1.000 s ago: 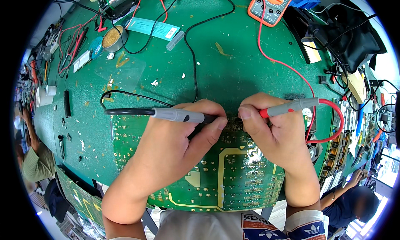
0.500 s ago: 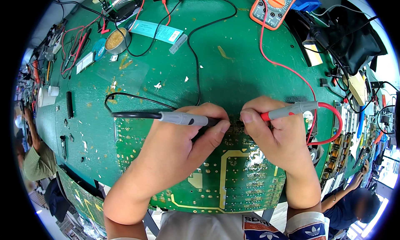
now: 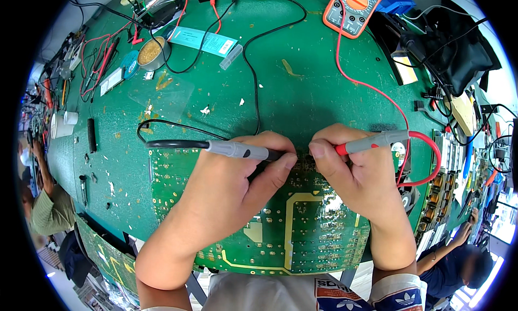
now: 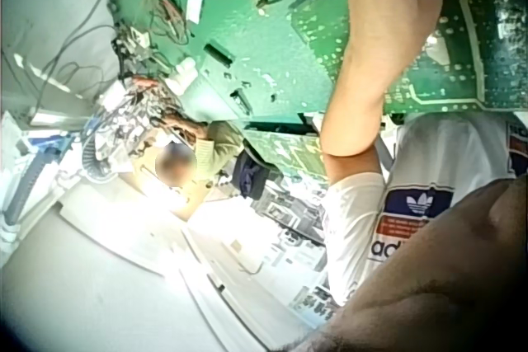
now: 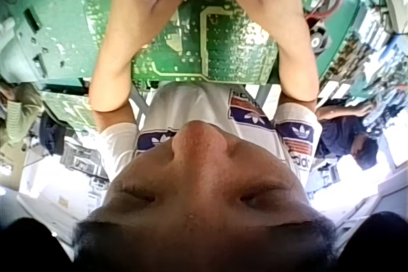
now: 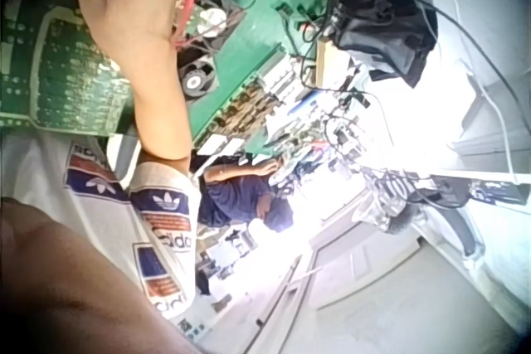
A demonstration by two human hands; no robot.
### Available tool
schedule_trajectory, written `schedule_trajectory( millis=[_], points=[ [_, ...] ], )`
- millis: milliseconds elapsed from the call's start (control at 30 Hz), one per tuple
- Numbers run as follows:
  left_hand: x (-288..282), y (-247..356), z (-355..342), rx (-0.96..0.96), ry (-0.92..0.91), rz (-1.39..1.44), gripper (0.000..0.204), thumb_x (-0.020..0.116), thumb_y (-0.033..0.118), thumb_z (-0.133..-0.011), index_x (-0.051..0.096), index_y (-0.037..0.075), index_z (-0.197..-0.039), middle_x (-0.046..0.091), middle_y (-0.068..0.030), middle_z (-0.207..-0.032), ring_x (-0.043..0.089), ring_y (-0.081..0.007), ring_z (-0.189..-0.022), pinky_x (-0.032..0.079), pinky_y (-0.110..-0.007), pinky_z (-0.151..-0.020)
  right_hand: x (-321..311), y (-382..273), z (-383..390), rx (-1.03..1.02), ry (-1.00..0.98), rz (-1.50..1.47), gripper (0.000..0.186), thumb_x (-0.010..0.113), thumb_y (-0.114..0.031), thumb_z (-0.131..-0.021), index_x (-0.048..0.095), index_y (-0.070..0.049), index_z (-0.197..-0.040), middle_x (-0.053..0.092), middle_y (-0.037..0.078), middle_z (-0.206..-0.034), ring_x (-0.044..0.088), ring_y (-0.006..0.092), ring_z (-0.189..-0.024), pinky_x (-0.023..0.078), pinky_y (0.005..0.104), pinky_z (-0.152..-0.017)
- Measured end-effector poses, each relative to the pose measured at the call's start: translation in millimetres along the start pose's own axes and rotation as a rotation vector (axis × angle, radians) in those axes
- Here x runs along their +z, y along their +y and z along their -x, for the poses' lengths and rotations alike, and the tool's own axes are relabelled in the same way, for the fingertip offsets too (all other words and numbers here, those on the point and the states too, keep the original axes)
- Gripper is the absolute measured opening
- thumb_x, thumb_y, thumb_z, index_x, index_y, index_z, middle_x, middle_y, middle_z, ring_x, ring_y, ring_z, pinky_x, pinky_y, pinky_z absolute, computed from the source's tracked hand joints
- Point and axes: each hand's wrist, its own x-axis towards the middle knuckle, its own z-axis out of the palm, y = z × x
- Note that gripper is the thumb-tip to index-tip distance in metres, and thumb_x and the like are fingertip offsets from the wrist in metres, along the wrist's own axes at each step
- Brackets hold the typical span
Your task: The person uses two multimeter probes to touch various points on a green circuit board on a workbench.
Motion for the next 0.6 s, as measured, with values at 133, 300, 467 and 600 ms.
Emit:
schedule_trajectory(
  millis=[133,300,467,600],
  points=[
    [0.5,0.4,-0.3,-0.036,-0.008,0.024,0.015,0.063,0.008,-0.098,0.068,-0.002,-0.108,0.072,-0.0085,-0.09,0.066,-0.012,-0.081,0.051,-0.027,-0.072,1.7,2.0,-0.6,-0.029,0.032,-0.024,0.011,0.068,-0.002,-0.088,0.065,0.005,-0.081,0.068,0.012,-0.08,0.063,0.0303,-0.056,0.044,0.0353,-0.048],
    [0.6,-0.3,-0.5,-0.042,-0.016,0.027,0.015,0.063,0.007,-0.098,0.067,-0.003,-0.108,0.073,-0.0094,-0.091,0.067,-0.0133,-0.085,0.053,-0.028,-0.076,1.8,3.9,0.2,-0.015,0.046,-0.067,0.011,0.068,-0.001,-0.089,0.065,0.005,-0.08,0.069,0.012,-0.08,0.063,0.0293,-0.055,0.044,0.0346,-0.047],
    [0.3,-2.2,-0.4,-0.028,-0.017,0.007,0.014,0.062,0.006,-0.098,0.067,-0.003,-0.108,0.073,-0.0093,-0.091,0.067,-0.0129,-0.084,0.052,-0.027,-0.074,1.9,3.7,0.2,-0.005,0.039,-0.075,0.01,0.068,-0.002,-0.09,0.067,0.005,-0.082,0.069,0.012,-0.08,0.063,0.0289,-0.055,0.044,0.0347,-0.048],
    [5.1,-5.0,-0.5,0.034,0.057,0.045,0.011,0.064,0.007,-0.096,0.068,-0.002,-0.101,0.069,-0.0118,-0.087,0.065,-0.0238,-0.073,0.05,-0.032,-0.064,1.9,2.1,-0.2,-0.021,0.037,-0.037,0.01,0.068,-0.003,-0.09,0.067,0.004,-0.084,0.068,0.011,-0.08,0.063,0.029,-0.056,0.044,0.0349,-0.048]
  ],
)
